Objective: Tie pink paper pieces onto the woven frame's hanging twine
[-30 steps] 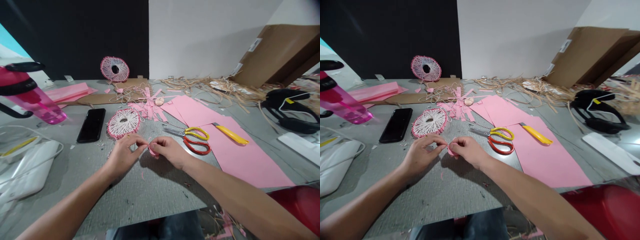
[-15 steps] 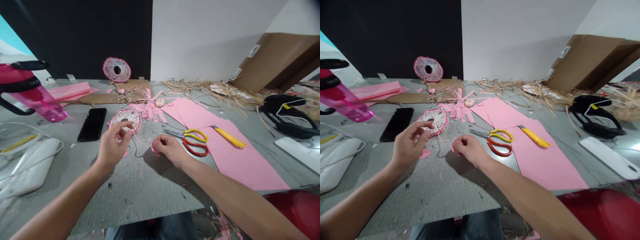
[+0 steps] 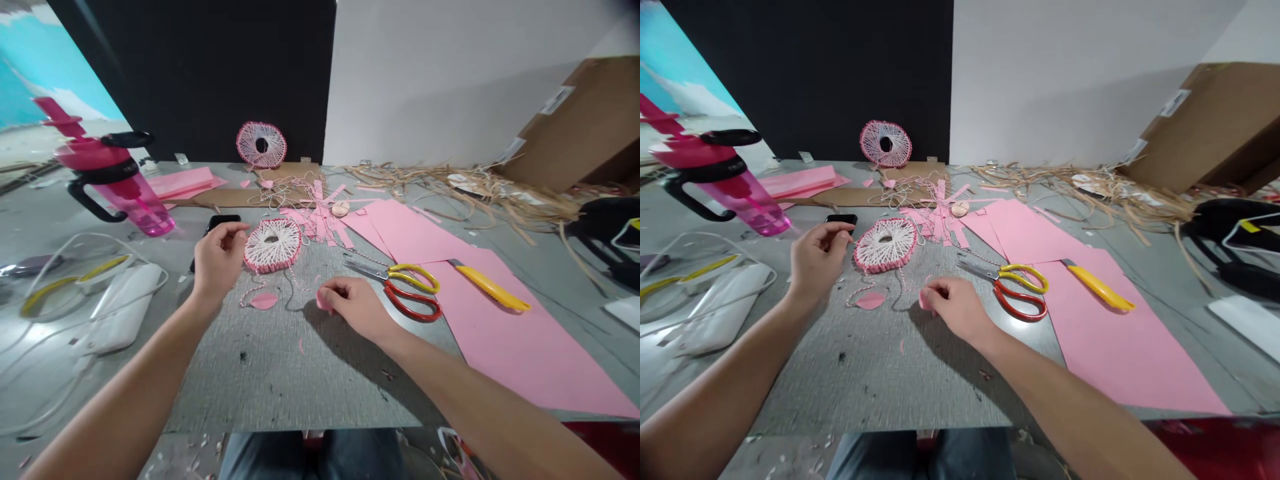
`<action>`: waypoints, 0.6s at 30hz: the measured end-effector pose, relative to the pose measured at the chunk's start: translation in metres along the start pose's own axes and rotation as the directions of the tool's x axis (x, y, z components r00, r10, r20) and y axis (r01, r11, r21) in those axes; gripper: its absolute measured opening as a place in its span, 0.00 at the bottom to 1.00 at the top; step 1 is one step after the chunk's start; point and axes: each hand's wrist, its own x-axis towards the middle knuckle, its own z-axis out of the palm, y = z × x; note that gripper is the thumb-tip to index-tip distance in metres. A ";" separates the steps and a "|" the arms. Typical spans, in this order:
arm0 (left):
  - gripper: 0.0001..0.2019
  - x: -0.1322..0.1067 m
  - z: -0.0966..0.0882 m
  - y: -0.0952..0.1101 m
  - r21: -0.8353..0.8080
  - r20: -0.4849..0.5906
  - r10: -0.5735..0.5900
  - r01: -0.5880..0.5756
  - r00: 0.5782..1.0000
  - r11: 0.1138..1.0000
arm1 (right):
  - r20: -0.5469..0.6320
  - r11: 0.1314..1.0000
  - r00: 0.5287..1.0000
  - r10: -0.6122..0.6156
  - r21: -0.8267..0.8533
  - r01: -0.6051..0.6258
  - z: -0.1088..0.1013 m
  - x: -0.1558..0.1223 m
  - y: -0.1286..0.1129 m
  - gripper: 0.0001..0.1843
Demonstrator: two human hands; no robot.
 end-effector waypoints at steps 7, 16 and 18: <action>0.10 0.002 -0.003 -0.004 0.096 0.054 -0.004 -0.002 0.999 0.995 | -0.224 0.952 0.956 -0.189 -0.281 0.122 -0.023 0.003 0.002 0.19; 0.08 0.011 -0.011 -0.016 0.270 0.087 -0.089 0.062 0.992 0.961 | -0.339 0.939 0.914 -0.222 -0.326 0.107 -0.034 0.013 0.010 0.10; 0.08 0.013 -0.013 -0.020 0.304 0.085 -0.100 0.070 0.991 0.950 | -0.305 0.933 0.923 -0.235 -0.338 0.126 -0.030 0.013 0.013 0.10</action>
